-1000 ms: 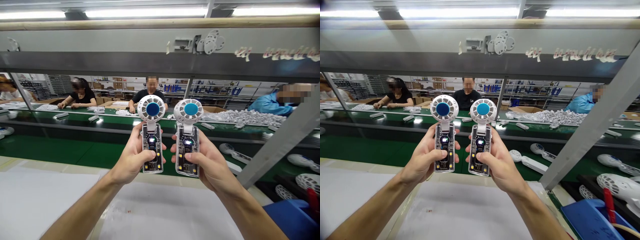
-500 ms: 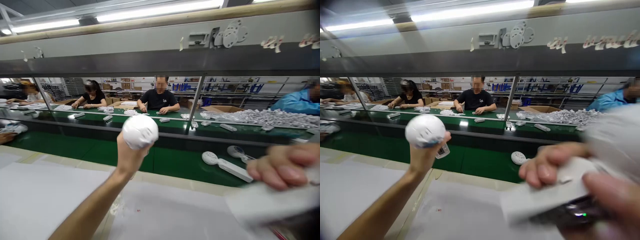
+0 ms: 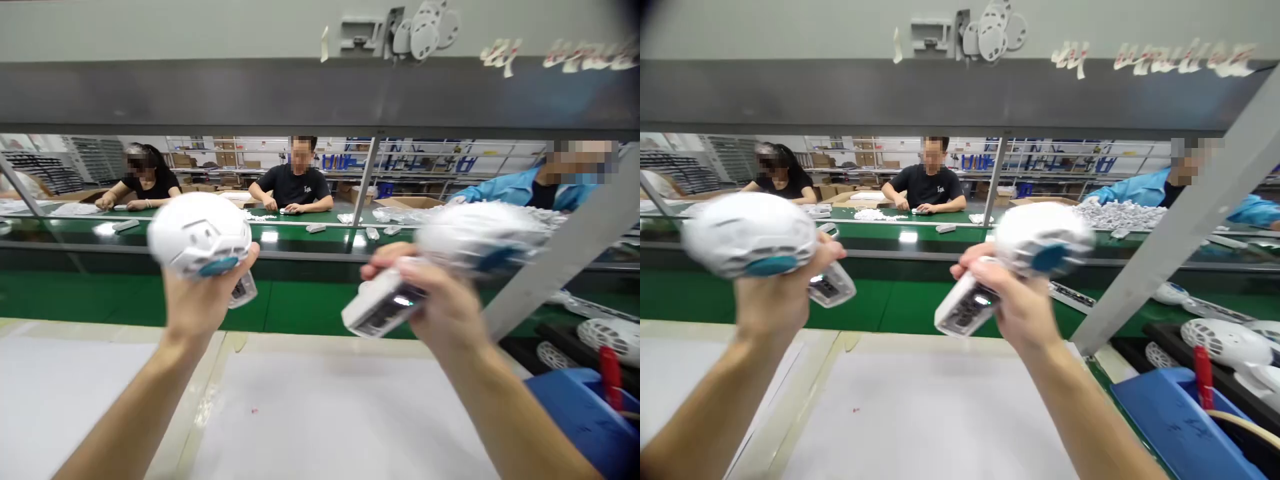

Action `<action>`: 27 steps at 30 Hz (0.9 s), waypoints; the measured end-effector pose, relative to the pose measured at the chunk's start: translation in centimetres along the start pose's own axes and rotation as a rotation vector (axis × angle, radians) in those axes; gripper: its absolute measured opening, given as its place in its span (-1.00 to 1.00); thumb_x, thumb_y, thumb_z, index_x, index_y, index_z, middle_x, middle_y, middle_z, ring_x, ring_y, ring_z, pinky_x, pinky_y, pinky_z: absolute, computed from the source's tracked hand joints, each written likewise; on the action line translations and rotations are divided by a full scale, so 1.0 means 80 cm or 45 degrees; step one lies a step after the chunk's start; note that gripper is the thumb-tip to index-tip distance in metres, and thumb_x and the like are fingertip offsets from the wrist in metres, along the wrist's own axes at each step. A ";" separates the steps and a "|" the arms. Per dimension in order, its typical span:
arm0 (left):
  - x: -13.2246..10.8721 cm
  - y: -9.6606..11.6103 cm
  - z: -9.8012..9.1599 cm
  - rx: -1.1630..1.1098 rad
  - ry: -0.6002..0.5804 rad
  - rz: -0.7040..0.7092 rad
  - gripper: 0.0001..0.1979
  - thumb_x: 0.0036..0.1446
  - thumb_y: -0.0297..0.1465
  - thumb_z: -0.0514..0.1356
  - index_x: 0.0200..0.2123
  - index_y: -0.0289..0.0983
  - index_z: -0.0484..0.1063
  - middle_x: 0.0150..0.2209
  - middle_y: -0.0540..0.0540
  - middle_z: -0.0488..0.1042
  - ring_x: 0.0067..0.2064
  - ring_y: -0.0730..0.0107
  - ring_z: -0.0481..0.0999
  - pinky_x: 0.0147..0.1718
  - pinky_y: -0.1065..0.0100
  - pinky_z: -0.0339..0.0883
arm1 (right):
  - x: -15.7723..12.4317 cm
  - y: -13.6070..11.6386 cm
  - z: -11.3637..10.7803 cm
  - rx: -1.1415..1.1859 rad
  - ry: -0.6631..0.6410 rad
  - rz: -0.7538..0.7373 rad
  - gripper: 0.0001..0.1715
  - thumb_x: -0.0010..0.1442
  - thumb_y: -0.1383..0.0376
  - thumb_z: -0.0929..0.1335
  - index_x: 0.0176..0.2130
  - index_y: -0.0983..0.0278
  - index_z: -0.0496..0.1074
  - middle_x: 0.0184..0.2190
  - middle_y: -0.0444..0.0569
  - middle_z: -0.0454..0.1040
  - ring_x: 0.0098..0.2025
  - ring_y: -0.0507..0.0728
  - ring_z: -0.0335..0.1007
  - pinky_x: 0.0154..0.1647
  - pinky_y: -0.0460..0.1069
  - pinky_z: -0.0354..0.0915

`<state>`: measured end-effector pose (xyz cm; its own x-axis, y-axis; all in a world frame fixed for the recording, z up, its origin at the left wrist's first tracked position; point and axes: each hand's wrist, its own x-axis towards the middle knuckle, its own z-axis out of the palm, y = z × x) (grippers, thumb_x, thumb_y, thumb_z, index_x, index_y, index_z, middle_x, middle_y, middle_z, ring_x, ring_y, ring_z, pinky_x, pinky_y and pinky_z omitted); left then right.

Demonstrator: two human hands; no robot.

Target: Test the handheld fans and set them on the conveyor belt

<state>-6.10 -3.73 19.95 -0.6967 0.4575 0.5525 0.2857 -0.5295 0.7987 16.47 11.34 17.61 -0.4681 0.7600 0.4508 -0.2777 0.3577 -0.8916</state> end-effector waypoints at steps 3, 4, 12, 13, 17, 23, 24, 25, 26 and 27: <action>0.020 -0.067 0.002 0.115 -0.169 -0.308 -0.65 -0.16 -0.26 0.48 -0.32 -0.29 0.51 -0.37 -0.04 0.53 -0.31 0.25 0.53 -0.30 0.28 0.41 | 0.028 0.069 0.024 -0.098 0.152 0.146 -0.58 -0.24 0.17 0.61 -0.36 0.28 0.55 -0.35 -0.02 0.57 -0.21 0.25 0.50 -0.08 0.16 0.41; 0.024 -0.087 0.002 0.186 -0.185 -0.387 -0.62 -0.20 -0.26 0.48 -0.30 -0.31 0.52 -0.36 -0.07 0.55 -0.28 0.22 0.54 -0.30 0.28 0.40 | 0.034 0.093 0.027 -0.143 0.148 0.253 -0.53 -0.24 0.17 0.61 -0.32 0.31 0.55 -0.32 0.00 0.58 -0.18 0.26 0.50 -0.06 0.16 0.40; 0.022 -0.196 -0.013 0.546 -0.317 -0.706 -0.55 -0.11 -0.24 0.40 -0.15 -0.35 0.49 -0.22 -0.19 0.59 -0.22 0.18 0.56 -0.28 0.29 0.39 | 0.031 0.179 0.019 -0.386 0.045 0.520 -0.41 0.00 0.12 0.49 -0.03 0.32 0.38 -0.16 0.06 0.52 -0.07 0.27 0.45 -0.01 0.13 0.32; 0.021 -0.206 -0.015 0.597 -0.304 -0.695 -0.52 -0.07 -0.23 0.38 -0.10 -0.33 0.46 -0.17 -0.19 0.58 -0.20 0.20 0.56 -0.26 0.29 0.39 | 0.028 0.181 0.020 -0.554 0.010 0.483 -0.36 0.02 0.14 0.48 0.04 0.32 0.34 -0.10 0.08 0.49 -0.02 0.28 0.42 0.03 0.14 0.29; 0.018 -0.238 -0.030 0.925 -0.242 -0.585 -0.46 0.03 -0.20 0.30 0.03 -0.31 0.30 -0.07 -0.23 0.51 -0.08 0.13 0.51 -0.13 0.21 0.36 | 0.013 0.186 0.030 -1.275 -0.201 0.327 -0.47 0.20 0.22 0.36 0.12 0.36 0.32 0.02 0.20 0.39 0.05 0.31 0.36 0.07 0.13 0.23; 0.022 -0.249 -0.056 1.467 -0.278 -0.394 -0.60 0.04 -0.19 0.22 -0.16 -0.38 0.44 0.02 -0.46 0.38 0.18 -0.36 0.23 0.10 -0.17 0.13 | 0.011 0.163 0.040 -1.442 -0.291 0.237 -0.60 0.30 0.18 0.28 0.04 0.32 0.43 0.02 0.17 0.36 0.03 0.29 0.37 0.04 0.10 0.22; 0.023 -0.246 -0.058 1.522 -0.278 -0.359 -0.59 0.04 -0.20 0.21 -0.13 -0.40 0.44 0.04 -0.49 0.35 0.20 -0.40 0.19 0.12 -0.21 0.09 | 0.016 0.157 0.035 -1.513 -0.313 0.222 -0.58 0.30 0.17 0.28 0.07 0.30 0.42 0.04 0.16 0.35 0.06 0.29 0.34 0.06 0.09 0.21; 0.024 -0.242 -0.059 1.564 -0.275 -0.321 -0.56 0.06 -0.23 0.19 -0.07 -0.42 0.42 0.08 -0.51 0.31 0.21 -0.41 0.15 0.13 -0.24 0.06 | 0.021 0.151 0.027 -1.590 -0.331 0.226 -0.56 0.29 0.17 0.30 0.09 0.28 0.41 0.06 0.16 0.34 0.09 0.31 0.32 0.08 0.10 0.19; 0.025 -0.238 -0.058 1.590 -0.275 -0.285 -0.54 0.07 -0.27 0.17 0.00 -0.44 0.39 0.11 -0.52 0.28 0.23 -0.41 0.12 0.14 -0.25 0.03 | 0.027 0.147 0.016 -1.663 -0.342 0.255 -0.52 0.25 0.20 0.34 0.12 0.28 0.40 0.08 0.17 0.33 0.12 0.33 0.29 0.10 0.12 0.18; 0.027 -0.232 -0.056 1.601 -0.282 -0.253 -0.52 0.08 -0.31 0.16 0.05 -0.45 0.37 0.12 -0.52 0.25 0.23 -0.40 0.11 0.14 -0.25 0.03 | 0.033 0.145 0.005 -1.717 -0.345 0.310 -0.46 0.18 0.24 0.39 0.15 0.29 0.39 0.10 0.20 0.32 0.14 0.38 0.27 0.09 0.16 0.18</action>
<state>-15.86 3.87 5.22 -0.7097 0.6224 0.3300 0.6941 0.5376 0.4788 11.71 17.29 8.43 -0.5762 0.8058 0.1368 0.7722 0.5915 -0.2319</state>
